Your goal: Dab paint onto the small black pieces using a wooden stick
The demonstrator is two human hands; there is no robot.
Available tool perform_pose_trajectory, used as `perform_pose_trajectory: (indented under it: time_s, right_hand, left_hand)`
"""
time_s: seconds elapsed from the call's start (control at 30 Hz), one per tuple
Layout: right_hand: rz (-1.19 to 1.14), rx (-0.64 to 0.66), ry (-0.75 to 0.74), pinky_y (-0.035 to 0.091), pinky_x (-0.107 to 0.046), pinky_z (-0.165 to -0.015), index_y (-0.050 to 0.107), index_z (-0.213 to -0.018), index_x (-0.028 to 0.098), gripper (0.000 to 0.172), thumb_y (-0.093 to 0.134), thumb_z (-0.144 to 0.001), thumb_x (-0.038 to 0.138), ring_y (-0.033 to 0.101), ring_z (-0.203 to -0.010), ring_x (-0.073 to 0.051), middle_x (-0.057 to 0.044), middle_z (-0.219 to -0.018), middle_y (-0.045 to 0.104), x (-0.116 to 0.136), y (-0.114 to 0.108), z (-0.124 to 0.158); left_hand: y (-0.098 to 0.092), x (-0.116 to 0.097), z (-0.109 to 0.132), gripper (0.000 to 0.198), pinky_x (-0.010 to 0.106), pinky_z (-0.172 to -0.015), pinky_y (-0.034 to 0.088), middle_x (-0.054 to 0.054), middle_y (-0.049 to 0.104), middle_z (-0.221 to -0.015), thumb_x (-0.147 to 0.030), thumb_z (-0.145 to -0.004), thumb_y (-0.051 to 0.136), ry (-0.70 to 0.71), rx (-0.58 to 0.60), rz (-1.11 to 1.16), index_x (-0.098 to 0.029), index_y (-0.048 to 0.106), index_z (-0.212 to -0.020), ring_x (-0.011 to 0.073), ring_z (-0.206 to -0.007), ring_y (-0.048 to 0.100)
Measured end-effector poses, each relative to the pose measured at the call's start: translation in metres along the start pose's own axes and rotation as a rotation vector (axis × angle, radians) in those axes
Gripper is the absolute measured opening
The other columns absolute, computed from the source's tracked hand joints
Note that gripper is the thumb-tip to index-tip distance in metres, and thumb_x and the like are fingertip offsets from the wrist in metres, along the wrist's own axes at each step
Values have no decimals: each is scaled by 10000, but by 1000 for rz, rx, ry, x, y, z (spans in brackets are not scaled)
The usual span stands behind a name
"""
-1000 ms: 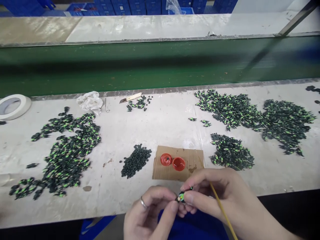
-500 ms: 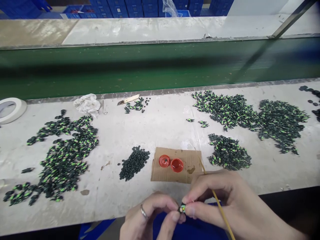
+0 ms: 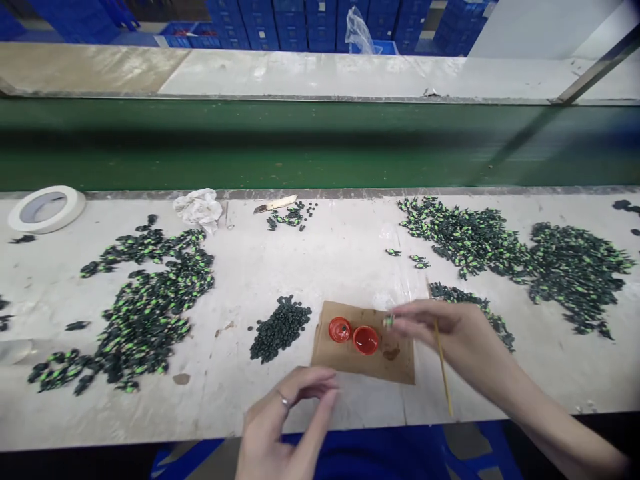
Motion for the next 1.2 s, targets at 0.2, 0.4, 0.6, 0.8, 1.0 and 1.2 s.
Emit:
perform_pose_trajectory:
  time_s: [0.2, 0.4, 0.6, 0.8, 1.0, 1.2]
  right_hand:
    - [409, -300, -79, 561, -478, -1030, 736, -1061, 145, 242, 731, -1004, 380, 690, -1115, -236, -78, -1143, 734, -27, -46, -82]
    - [613, -392, -123, 570, -454, -987, 707, -1119, 152, 244, 698, -1029, 379, 677, -1075, -225, -68, -1143, 705, -33, -49, -79]
    - [545, -456, -169, 582, -364, -876, 710, -1020, 170, 280, 650, -1053, 442, 668, -910, -170, -48, -1030, 709, -31, -52, -38]
    - [404, -429, -117, 539, -320, -754, 752, -920, 188, 291, 668, -959, 463, 666, -863, -189, -65, -966, 733, -33, -47, -17]
    - [325, -440, -19, 555, -364, -796, 777, -817, 261, 202, 696, -823, 446, 696, -860, -263, -70, -921, 763, -29, -48, -5]
    - [282, -453, 25, 555, -356, -721, 779, -769, 258, 260, 698, -760, 505, 701, -843, -274, -76, -865, 753, -27, -44, -1]
  left_hand:
    - [-65, 40, -2, 100, 245, -781, 525, -8, 733, -923, -352, -945, 719, 138, -240, -346, -285, 719, -1019, 161, -782, 648]
    - [-77, 57, -8, 165, 285, -720, 509, 21, 706, -969, -395, -975, 683, 219, -266, -612, -251, 718, -1047, 173, -736, 613]
    - [-73, 61, -13, 158, 273, -723, 548, 41, 772, -1050, -351, -1019, 629, 238, -239, -696, -237, 737, -1033, 189, -845, 744]
    - [-72, 54, -9, 164, 262, -831, 585, 54, 782, -1083, -297, -1029, 615, 302, -154, -718, -220, 757, -1056, 192, -932, 773]
    - [-79, 46, -6, 165, 254, -799, 593, 71, 805, -1071, -247, -1017, 633, 340, -199, -755, -191, 725, -1143, 191, -882, 788]
    - [-75, 39, -7, 88, 234, -776, 590, 53, 785, -1023, -236, -1006, 647, 368, -163, -771, -195, 706, -1056, 155, -772, 753]
Point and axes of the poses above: each hand's wrist, its own z-axis away from the middle knuckle, its own y-axis out of the palm, x = y × z, the point moved 8 cm from there along -z, towards the middle knuckle
